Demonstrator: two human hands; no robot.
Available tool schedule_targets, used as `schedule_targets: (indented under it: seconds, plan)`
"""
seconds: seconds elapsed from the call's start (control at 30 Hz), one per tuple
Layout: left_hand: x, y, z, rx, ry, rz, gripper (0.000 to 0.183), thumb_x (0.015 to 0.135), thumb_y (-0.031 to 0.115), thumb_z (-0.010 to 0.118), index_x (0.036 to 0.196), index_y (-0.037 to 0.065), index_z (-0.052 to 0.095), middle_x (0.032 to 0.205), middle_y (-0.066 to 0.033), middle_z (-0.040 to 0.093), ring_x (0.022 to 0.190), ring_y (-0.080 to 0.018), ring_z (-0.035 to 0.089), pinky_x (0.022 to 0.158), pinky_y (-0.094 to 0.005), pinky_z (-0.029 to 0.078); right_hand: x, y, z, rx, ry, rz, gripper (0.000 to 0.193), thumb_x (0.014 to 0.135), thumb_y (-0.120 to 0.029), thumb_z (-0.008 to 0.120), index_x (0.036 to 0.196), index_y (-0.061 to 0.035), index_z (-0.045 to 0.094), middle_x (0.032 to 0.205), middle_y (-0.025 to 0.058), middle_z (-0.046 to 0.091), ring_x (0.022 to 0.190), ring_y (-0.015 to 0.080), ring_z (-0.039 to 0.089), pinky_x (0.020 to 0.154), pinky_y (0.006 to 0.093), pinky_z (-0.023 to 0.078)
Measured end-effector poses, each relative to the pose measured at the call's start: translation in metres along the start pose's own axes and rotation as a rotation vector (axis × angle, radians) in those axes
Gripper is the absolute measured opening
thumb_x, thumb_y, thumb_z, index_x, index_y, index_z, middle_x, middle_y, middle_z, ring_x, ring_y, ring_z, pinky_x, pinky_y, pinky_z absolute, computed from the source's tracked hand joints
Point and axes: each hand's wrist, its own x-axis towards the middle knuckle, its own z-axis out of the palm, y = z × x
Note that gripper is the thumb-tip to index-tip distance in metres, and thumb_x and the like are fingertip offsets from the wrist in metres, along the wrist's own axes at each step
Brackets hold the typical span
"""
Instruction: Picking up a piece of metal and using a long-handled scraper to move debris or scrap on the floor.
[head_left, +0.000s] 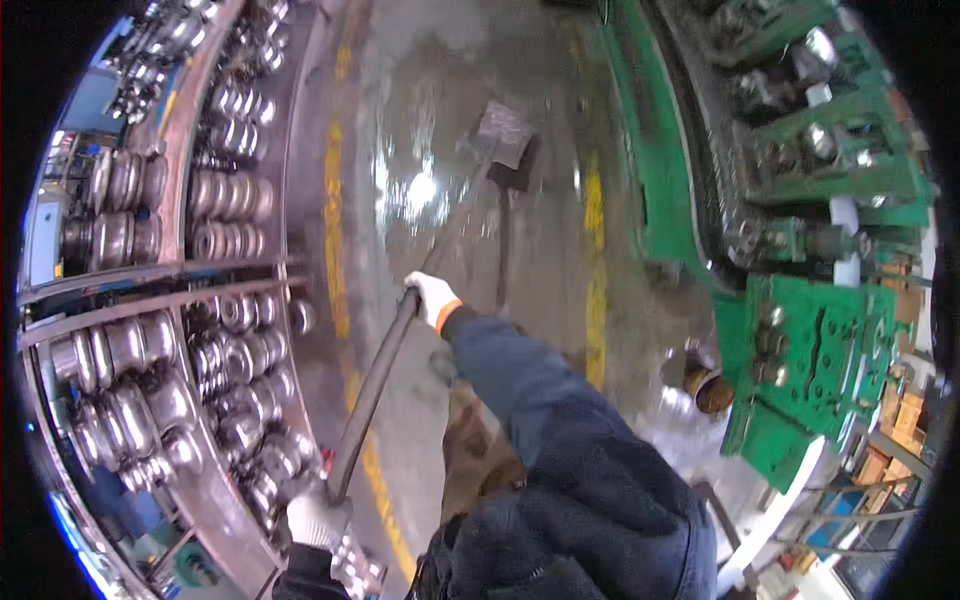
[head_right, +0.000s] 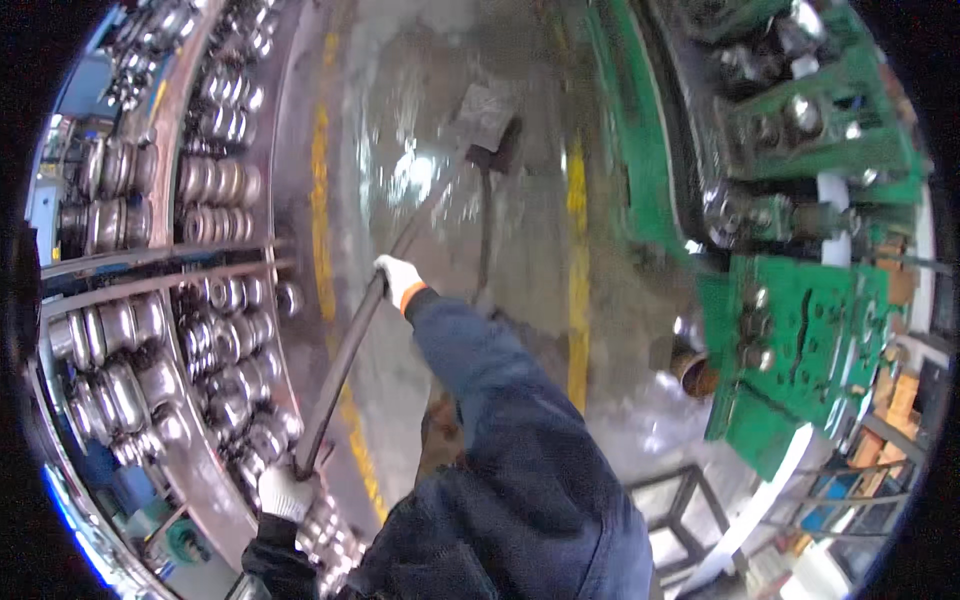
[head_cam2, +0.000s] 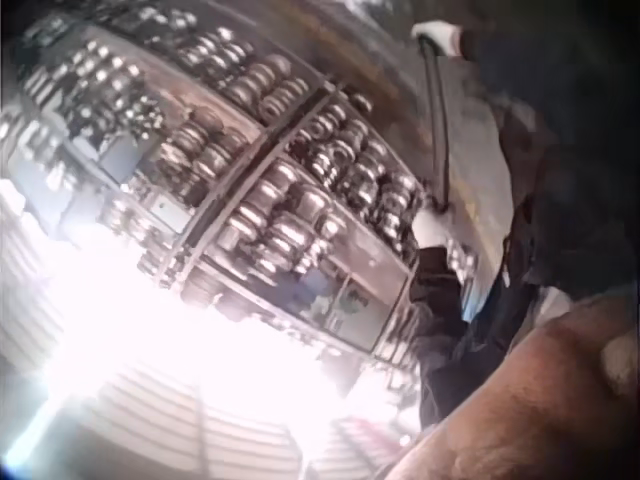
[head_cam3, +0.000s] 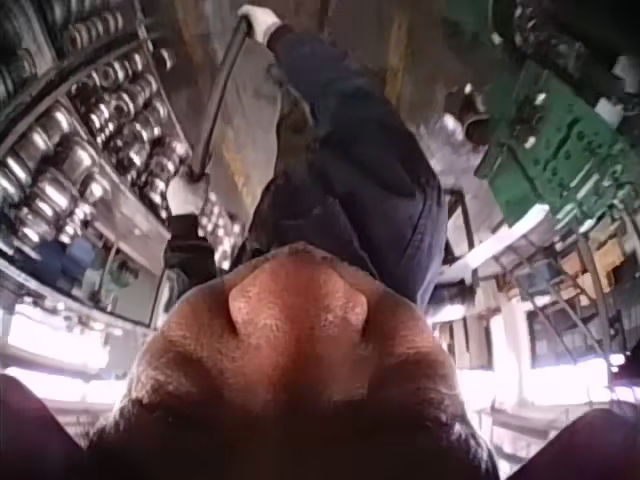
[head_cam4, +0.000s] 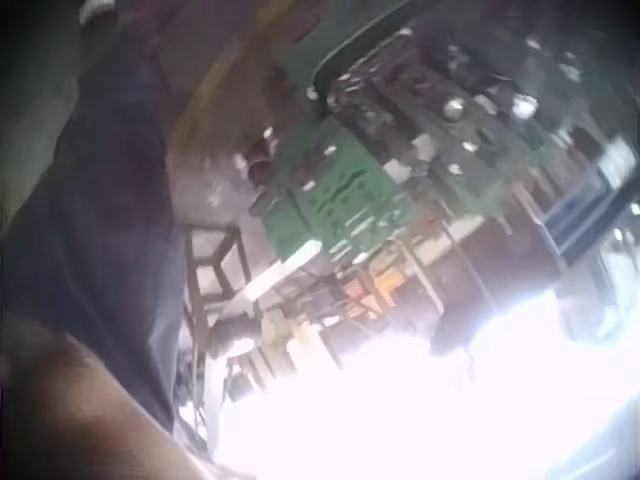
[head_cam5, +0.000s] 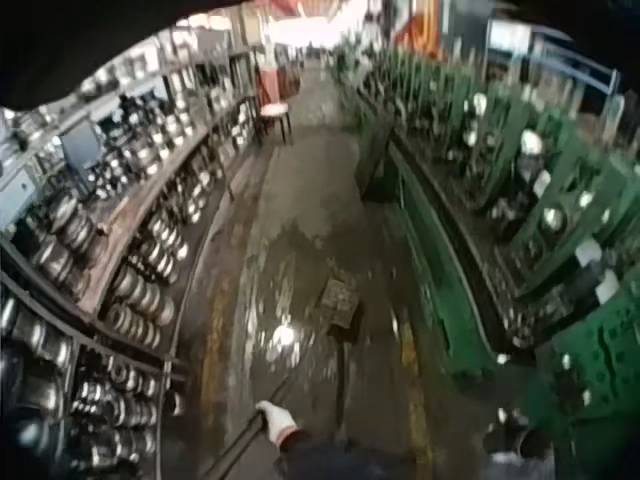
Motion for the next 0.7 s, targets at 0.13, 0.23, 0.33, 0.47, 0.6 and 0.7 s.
schedule_targets:
  seconds: [0.13, 0.23, 0.33, 0.47, 0.6, 0.7]
  plan:
    - [-0.005, 0.009, 0.02, -0.049, 0.222, -0.005, 0.038, 0.07, 0.029, 0.077, 0.099, 0.009, 0.063, 0.069, -0.0167, 0.066, 0.068, -0.0362, 0.069, 0.062, -0.0438, 0.055, -0.054, -0.084, 0.054, 0.023, -0.122, -0.14, 0.013, 0.089, -0.013, 0.063, 0.091, -0.0001, 0.06, 0.08, 0.0133, 0.061, 0.074, 0.0286, 0.063, 0.074, 0.0479, 0.057]
    - [-0.012, 0.034, 0.002, -0.195, 0.388, 0.133, 0.028, 0.072, 0.031, 0.077, 0.082, 0.009, 0.063, 0.062, -0.0159, 0.063, 0.064, -0.0372, 0.067, 0.061, -0.0452, 0.054, -0.09, -0.145, 0.077, -0.024, -0.16, -0.262, 0.013, 0.089, -0.012, 0.061, 0.092, 0.0001, 0.059, 0.08, 0.0133, 0.061, 0.074, 0.0286, 0.063, 0.071, 0.0464, 0.056]
    - [-0.042, 0.07, -0.033, -0.144, 0.342, 0.089, 0.03, 0.069, 0.025, 0.076, 0.087, 0.003, 0.068, 0.072, -0.0171, 0.07, 0.07, -0.0338, 0.071, 0.069, -0.0409, 0.058, -0.106, -0.167, 0.081, -0.107, -0.086, -0.347, 0.021, 0.089, -0.019, 0.062, 0.097, 0.0001, 0.062, 0.077, 0.0112, 0.062, 0.07, 0.0244, 0.062, 0.067, 0.0406, 0.054]
    - [-0.1, 0.075, -0.042, -0.09, 0.211, -0.024, 0.032, 0.07, 0.03, 0.075, 0.086, 0.004, 0.067, 0.07, -0.0176, 0.069, 0.071, -0.0363, 0.07, 0.069, -0.0442, 0.057, -0.12, -0.096, 0.027, -0.418, -0.003, -0.262, 0.018, 0.087, -0.02, 0.066, 0.087, -0.0013, 0.068, 0.08, 0.0092, 0.062, 0.073, 0.0196, 0.061, 0.066, 0.0349, 0.049]
    - [-0.162, -0.015, 0.014, 0.012, 0.051, 0.029, 0.056, 0.079, 0.058, 0.067, 0.105, 0.008, 0.069, 0.082, -0.0222, 0.069, 0.078, -0.0419, 0.067, 0.071, -0.0494, 0.054, -0.128, 0.061, -0.028, -0.304, 0.268, 0.098, 0.027, 0.083, -0.027, 0.069, 0.081, 0.0, 0.067, 0.07, 0.0058, 0.059, 0.061, 0.0184, 0.052, 0.058, 0.037, 0.042]
    - [-0.21, -0.037, 0.019, 0.177, -0.163, -0.01, 0.058, 0.081, 0.061, 0.063, 0.102, 0.007, 0.069, 0.083, -0.0233, 0.068, 0.08, -0.044, 0.066, 0.071, -0.0518, 0.053, -0.177, 0.132, -0.059, -0.205, 0.287, 0.409, 0.018, 0.084, -0.018, 0.067, 0.089, -0.0012, 0.063, 0.079, 0.0119, 0.063, 0.069, 0.0258, 0.063, 0.063, 0.0431, 0.052]
